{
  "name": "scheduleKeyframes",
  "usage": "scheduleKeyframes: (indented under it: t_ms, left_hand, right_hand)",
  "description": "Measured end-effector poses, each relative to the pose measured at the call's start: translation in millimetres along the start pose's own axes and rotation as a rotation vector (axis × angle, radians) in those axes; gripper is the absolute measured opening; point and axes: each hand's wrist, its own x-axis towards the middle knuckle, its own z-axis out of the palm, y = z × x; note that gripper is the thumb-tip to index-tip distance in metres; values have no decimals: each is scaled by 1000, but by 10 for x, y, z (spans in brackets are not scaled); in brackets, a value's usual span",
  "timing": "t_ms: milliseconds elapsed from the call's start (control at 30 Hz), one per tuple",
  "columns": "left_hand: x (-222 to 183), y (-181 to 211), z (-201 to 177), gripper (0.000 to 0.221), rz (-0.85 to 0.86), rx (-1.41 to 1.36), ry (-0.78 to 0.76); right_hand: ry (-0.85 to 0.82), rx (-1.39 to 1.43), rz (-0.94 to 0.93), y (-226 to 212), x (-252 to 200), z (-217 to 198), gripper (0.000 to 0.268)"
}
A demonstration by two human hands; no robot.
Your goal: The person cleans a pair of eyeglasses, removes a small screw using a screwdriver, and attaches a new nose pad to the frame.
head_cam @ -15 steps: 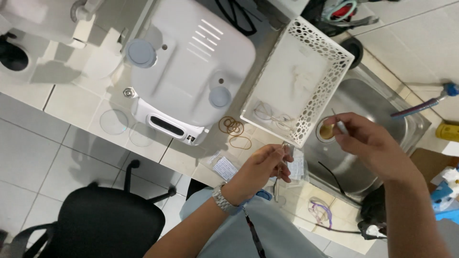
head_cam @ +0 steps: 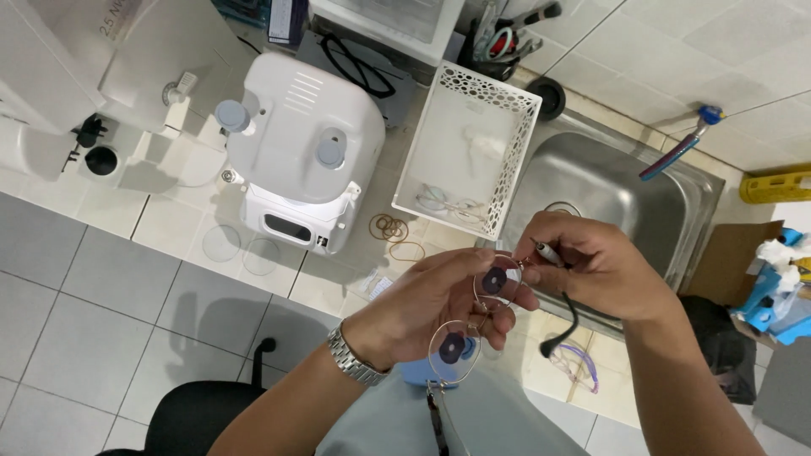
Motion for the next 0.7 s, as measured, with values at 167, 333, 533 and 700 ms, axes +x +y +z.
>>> scheduleKeyframes:
  t_ms: [167, 333, 533, 700]
  left_hand:
    - [-64, -116, 162, 41, -4, 38, -9]
    - [-154, -201, 250, 43, -45, 1, -91]
    - [-232, -168, 404, 38, -100, 126, -138]
    - [-302, -73, 602, 43, -166, 372, -50]
  right_hand:
    - [-4, 50, -32, -206, -176, -13, 15]
    - [-62, -60, -184, -302, -250, -36, 10]
    - [-154, -47, -288, -399, -290, -73, 6]
    - [-137, -67, -382, -432, -371, -75, 5]
